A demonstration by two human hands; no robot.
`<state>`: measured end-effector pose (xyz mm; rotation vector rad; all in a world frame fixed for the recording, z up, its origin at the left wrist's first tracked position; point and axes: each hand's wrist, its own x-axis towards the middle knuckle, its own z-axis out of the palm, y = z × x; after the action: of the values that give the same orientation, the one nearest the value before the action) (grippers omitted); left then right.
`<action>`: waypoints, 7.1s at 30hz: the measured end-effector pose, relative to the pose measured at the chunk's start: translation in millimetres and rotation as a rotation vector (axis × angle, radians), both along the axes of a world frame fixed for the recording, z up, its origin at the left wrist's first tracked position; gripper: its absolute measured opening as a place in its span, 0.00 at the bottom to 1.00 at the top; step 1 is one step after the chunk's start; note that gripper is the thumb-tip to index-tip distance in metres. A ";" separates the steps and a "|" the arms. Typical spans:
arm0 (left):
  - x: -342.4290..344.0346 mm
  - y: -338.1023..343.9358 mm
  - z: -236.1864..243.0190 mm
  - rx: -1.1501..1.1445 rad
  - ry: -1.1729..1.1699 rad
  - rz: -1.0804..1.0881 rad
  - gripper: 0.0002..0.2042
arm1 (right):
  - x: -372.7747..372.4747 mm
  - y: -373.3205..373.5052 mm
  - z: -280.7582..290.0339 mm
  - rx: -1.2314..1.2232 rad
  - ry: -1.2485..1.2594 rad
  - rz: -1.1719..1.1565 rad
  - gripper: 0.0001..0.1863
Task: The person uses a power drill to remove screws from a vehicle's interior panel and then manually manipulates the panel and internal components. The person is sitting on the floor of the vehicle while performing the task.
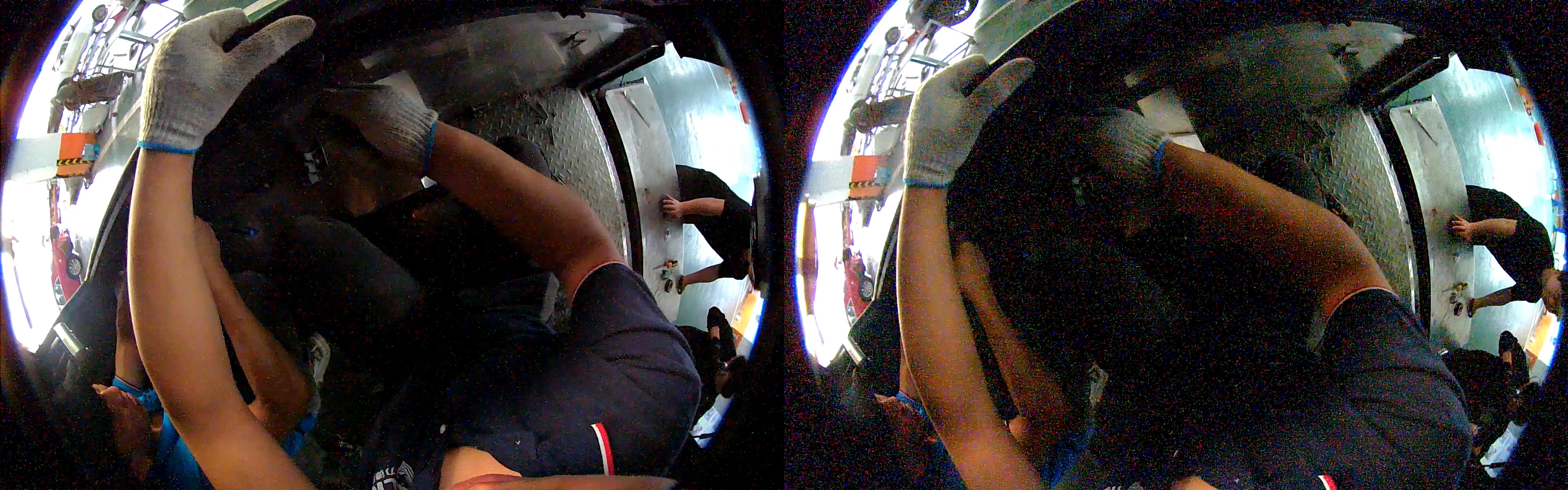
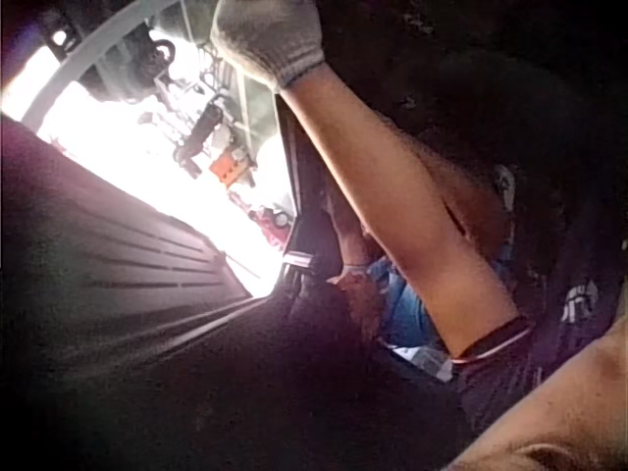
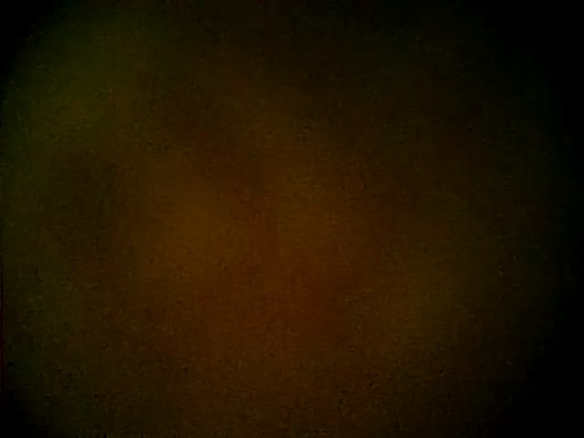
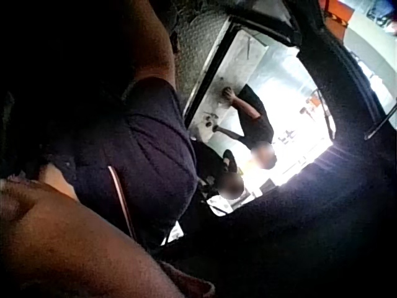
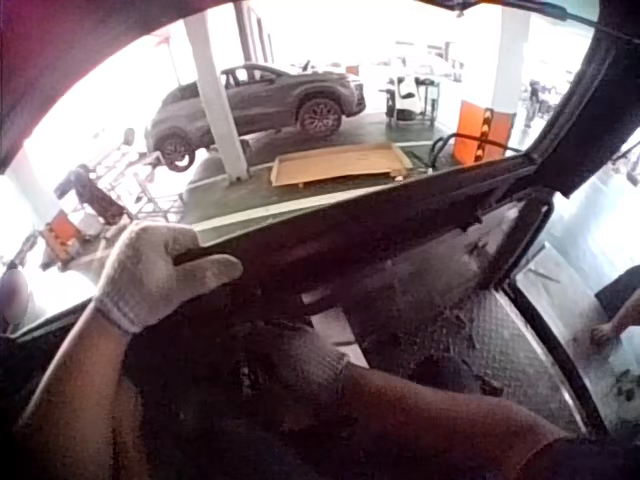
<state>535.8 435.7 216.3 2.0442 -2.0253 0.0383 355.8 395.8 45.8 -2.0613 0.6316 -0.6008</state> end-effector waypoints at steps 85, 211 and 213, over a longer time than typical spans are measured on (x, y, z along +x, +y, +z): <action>-7.9 -5.9 -8.5 -0.102 -0.110 -0.018 0.33 | 171.1 75.5 -5.6 0.815 -0.648 -0.994 0.25; 0.4 -9.7 -7.8 -0.073 -0.141 -0.024 0.33 | 13.3 -13.5 -21.2 0.109 0.029 0.017 0.17; 2.5 -10.3 -11.0 -0.088 -0.127 -0.030 0.33 | -5.7 -22.9 -13.6 0.544 -0.013 0.082 0.19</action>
<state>538.3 425.4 205.4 2.0041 -2.0886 0.2533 350.1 372.9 32.3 -1.5628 0.6186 -0.3450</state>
